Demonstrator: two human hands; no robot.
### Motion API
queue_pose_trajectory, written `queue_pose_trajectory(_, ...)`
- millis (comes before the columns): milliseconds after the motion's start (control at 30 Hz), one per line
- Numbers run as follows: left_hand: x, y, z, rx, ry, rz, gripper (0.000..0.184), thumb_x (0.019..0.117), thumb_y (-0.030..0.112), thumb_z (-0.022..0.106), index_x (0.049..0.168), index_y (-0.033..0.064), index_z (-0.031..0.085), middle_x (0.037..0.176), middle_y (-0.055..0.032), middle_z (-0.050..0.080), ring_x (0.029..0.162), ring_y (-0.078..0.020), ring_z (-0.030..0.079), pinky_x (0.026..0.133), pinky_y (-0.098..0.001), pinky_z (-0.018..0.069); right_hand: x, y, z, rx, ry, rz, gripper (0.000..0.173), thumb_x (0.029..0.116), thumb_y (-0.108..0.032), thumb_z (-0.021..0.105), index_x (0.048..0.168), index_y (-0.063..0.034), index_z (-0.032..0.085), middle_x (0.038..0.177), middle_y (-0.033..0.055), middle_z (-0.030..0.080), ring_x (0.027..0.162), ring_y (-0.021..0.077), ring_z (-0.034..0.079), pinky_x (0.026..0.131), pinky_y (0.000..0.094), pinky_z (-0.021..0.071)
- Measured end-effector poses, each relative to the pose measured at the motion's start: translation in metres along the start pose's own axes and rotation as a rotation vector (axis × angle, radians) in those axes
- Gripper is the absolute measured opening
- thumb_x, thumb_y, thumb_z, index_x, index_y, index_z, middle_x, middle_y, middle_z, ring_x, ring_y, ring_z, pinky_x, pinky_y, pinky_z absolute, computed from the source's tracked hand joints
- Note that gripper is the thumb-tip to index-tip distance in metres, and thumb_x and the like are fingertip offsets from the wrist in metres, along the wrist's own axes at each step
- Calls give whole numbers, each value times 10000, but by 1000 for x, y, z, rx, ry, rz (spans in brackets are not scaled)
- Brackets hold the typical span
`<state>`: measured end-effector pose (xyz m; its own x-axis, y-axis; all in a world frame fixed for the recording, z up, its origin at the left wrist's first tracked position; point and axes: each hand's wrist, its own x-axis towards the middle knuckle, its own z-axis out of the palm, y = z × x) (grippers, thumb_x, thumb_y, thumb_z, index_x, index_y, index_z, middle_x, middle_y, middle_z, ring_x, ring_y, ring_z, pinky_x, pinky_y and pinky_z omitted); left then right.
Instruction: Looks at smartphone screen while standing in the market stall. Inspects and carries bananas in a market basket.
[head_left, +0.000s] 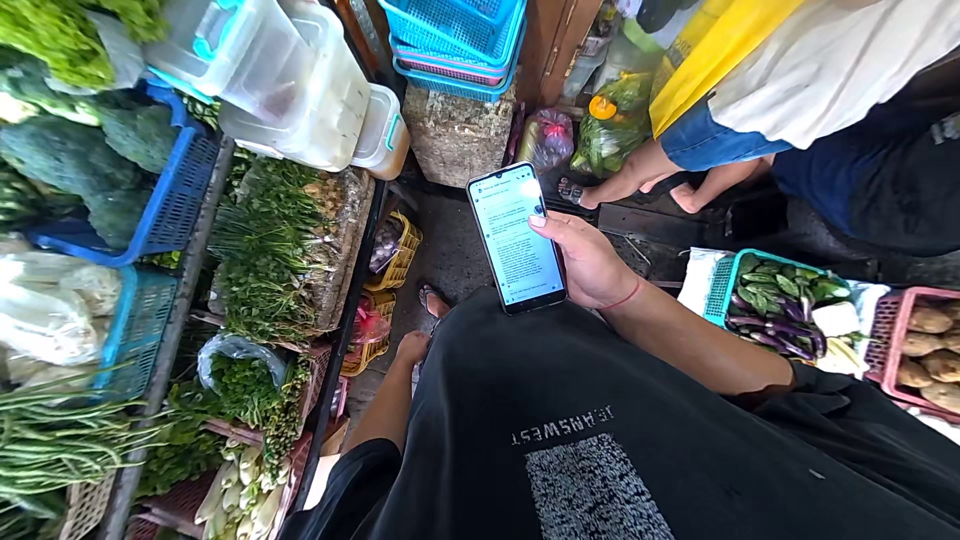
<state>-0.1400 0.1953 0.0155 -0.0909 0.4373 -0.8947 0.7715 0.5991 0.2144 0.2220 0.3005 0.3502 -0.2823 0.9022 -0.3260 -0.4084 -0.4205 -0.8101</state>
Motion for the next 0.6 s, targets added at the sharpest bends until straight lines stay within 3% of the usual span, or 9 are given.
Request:
queue_pose_trajectory(233,-15,10,-6,9,-4,-7,433,1050,390,502,1183,20,683,1153,-227,685,1061,-367,667,930,-589,510,-1,-1,-1,0,5,0,379,1104,-328,396,1257,-69,628,1065,128,736,924,204,743,802,401,640)
queue_pose_trajectory(600,9,-7,2,30,-1,14,445,1021,438,509,1142,60,711,1106,-200,706,1018,-346,686,896,-590,528,0,-2,-1,-3,-16,-15,369,1106,-314,398,1246,-62,628,1055,131,737,915,198,745,791,390,643)
